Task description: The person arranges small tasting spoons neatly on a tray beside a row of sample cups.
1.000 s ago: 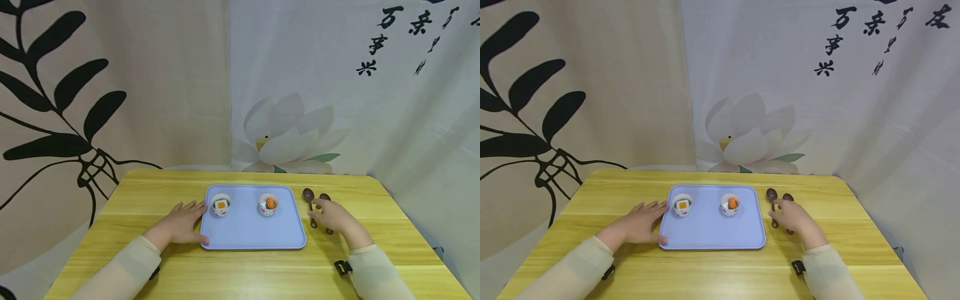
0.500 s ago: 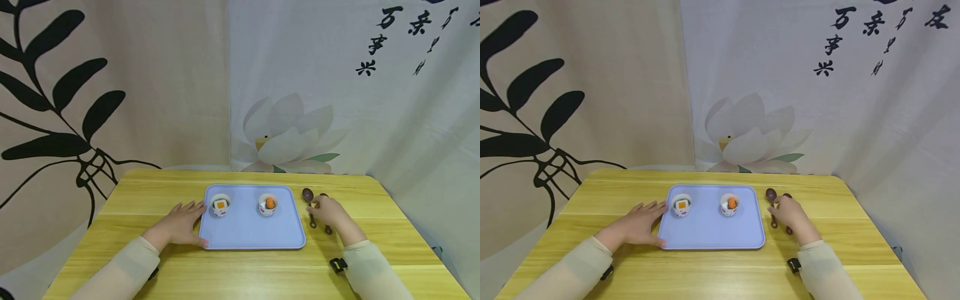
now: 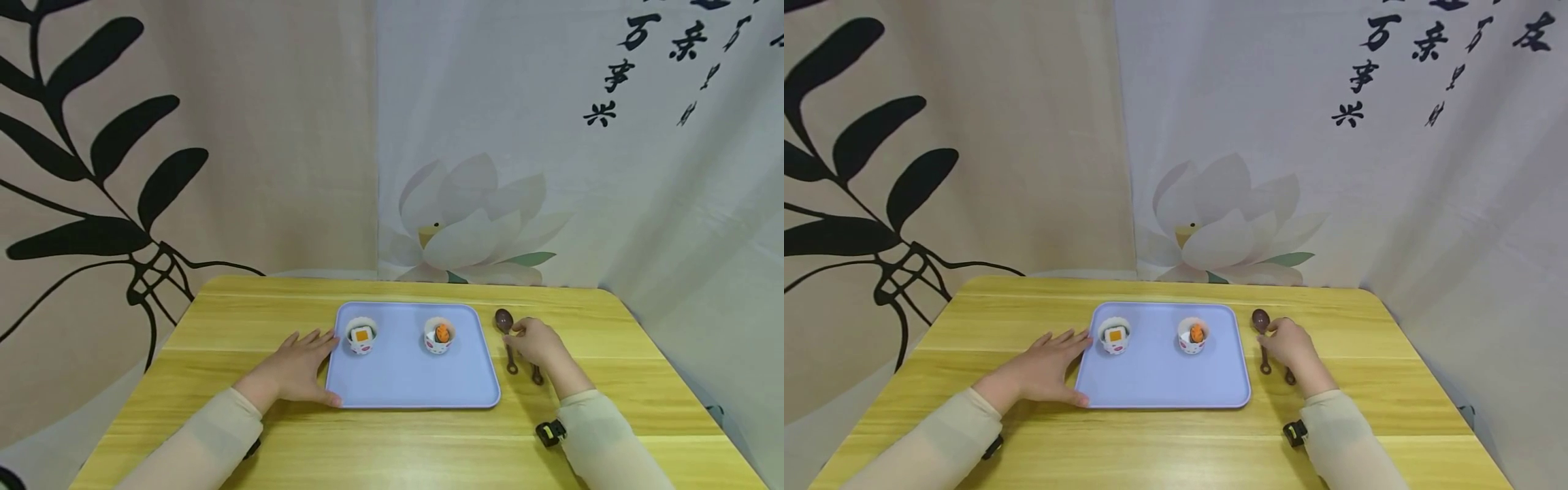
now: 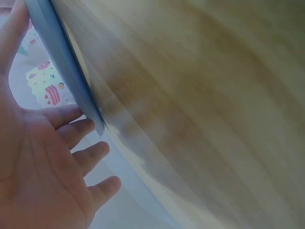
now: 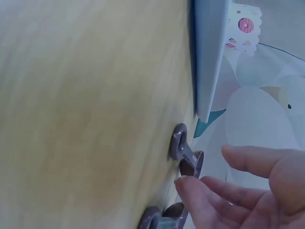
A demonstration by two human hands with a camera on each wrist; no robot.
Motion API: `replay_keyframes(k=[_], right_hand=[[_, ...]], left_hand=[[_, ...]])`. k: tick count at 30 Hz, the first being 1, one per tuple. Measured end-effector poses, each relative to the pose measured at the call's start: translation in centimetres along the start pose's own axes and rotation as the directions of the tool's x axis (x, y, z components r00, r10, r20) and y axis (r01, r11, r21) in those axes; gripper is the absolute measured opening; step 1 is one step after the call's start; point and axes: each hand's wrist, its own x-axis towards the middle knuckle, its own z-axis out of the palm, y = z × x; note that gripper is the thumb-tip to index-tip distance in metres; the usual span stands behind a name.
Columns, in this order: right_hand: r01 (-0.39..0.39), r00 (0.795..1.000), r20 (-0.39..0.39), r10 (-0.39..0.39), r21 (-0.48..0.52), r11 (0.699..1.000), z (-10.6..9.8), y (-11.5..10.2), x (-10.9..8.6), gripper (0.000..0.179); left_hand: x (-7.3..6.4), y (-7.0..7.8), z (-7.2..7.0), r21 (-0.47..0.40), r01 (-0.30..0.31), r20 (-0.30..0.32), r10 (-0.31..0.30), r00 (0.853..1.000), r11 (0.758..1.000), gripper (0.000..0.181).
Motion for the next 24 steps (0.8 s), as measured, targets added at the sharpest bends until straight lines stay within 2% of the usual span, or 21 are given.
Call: replay_keyframes(k=[4, 11, 24], right_hand=[[-0.001, 1.0, -0.003, 0.001, 0.019, 1.0, 0.2, 0.3, 0.2, 0.049], [-0.081, 0.996, 0.058, 0.073, 0.14, 0.987, 0.7, 0.1, 0.8, 0.047], [-0.104, 0.993, 0.071, 0.095, 0.135, 0.985, 1.2, 0.1, 1.2, 0.039]], left_hand=[[0.1, 0.0, 0.1, -0.003, 0.0, 0.003, 0.0, 1.0, 1.0, 0.125], [0.1, 0.1, 0.1, 0.001, 0.008, 0.005, -0.008, 1.0, 1.0, 0.125], [0.1, -0.1, 0.2, -0.008, 0.002, 0.005, -0.002, 1.0, 1.0, 0.125]])
